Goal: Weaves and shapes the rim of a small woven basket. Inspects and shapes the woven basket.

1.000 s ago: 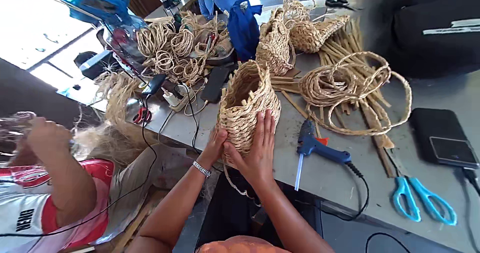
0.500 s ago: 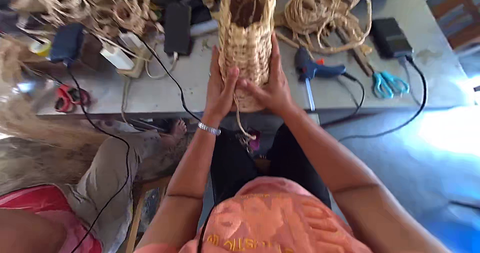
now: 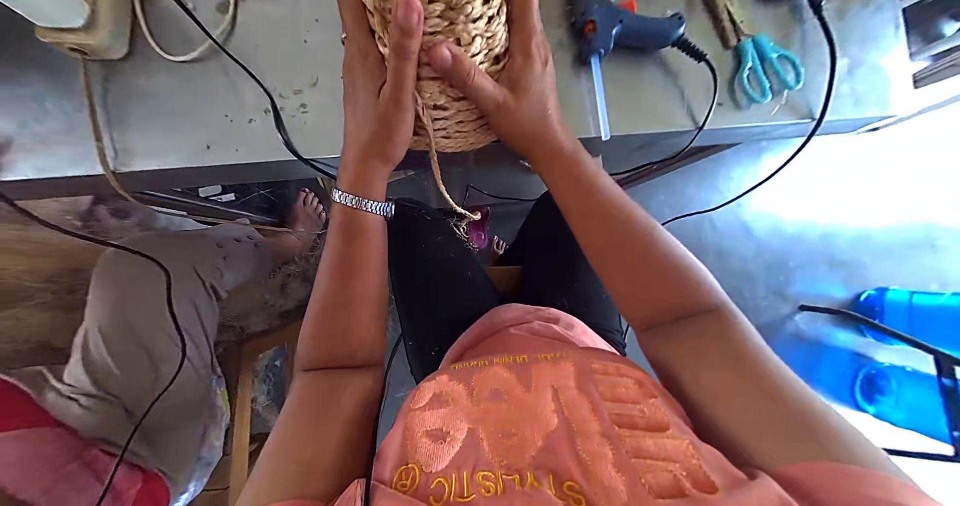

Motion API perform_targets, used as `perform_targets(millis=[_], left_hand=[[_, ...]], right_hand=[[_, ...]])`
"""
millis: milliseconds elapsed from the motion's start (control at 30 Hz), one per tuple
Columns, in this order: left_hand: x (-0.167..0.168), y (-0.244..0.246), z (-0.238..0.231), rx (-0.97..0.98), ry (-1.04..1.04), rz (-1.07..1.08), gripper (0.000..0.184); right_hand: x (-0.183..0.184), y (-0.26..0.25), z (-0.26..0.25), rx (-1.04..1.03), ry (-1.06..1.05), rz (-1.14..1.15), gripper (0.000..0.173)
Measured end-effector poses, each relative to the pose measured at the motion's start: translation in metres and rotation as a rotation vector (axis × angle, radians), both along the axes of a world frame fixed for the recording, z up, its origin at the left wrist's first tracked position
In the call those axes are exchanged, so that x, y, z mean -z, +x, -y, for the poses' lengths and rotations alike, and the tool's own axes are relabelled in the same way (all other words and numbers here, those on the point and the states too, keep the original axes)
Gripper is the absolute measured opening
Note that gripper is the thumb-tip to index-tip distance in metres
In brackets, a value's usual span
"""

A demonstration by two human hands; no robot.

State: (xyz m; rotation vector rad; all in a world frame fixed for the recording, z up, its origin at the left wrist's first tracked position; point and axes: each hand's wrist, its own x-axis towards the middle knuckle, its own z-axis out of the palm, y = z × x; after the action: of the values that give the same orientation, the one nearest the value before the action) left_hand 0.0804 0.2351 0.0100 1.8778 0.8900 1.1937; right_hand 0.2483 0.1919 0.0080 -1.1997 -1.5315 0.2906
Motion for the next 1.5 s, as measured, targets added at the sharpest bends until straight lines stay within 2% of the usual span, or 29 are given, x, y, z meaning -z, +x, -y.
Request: perform_targets(millis=[133,267,333,400,467,600,733,967,1100,1300,1500], left_hand=[[0.003,-0.002,0.001,0.005,0.004,0.041,0.101],[0.002,0.000,0.004,0.034,-0.007,0.125,0.092],[0.002,-0.002,0.003,0.021,-0.059,0.143,0.089],[0.004,-0.002,0.004,-0.017,-0.082,0.174,0.085],[0.004,-0.001,0.004,-0.051,0.003,0.150,0.084],[-0.004,0.006,0.008,-0.050,0.232,0.098,0.089],[-0.001,0.007,0.010,-0.046,0.235,0.104,0.079],[0.000,0.006,0.022,-0.191,0.022,0.036,0.078],[0.001,0.004,0.019,-0.213,-0.023,0.015,0.084],[0.001,0.002,0.026,-0.249,-0.076,0.064,0.073],[-0.001,0.007,0.027,-0.269,-0.075,0.072,0.063]], right_hand=[[0.002,-0.004,-0.002,0.004,0.035,-0.038,0.113],[0.000,-0.002,-0.002,0.000,0.119,-0.059,0.110],[-0.001,0.001,-0.001,-0.034,0.123,-0.065,0.100],[-0.002,0.005,0.002,-0.093,0.090,-0.128,0.079],[-0.001,0.010,0.004,-0.121,0.039,-0.259,0.064],[0.000,0.013,0.006,-0.101,-0.031,-0.346,0.056],[0.002,0.014,0.005,-0.103,-0.023,-0.350,0.055],[0.002,0.015,0.007,-0.124,-0.009,-0.358,0.052],[0.003,0.017,0.007,-0.110,0.006,-0.349,0.052],[0.003,0.015,0.009,-0.105,-0.007,-0.408,0.058],[0.003,0.011,0.014,-0.049,-0.054,-0.163,0.059]])
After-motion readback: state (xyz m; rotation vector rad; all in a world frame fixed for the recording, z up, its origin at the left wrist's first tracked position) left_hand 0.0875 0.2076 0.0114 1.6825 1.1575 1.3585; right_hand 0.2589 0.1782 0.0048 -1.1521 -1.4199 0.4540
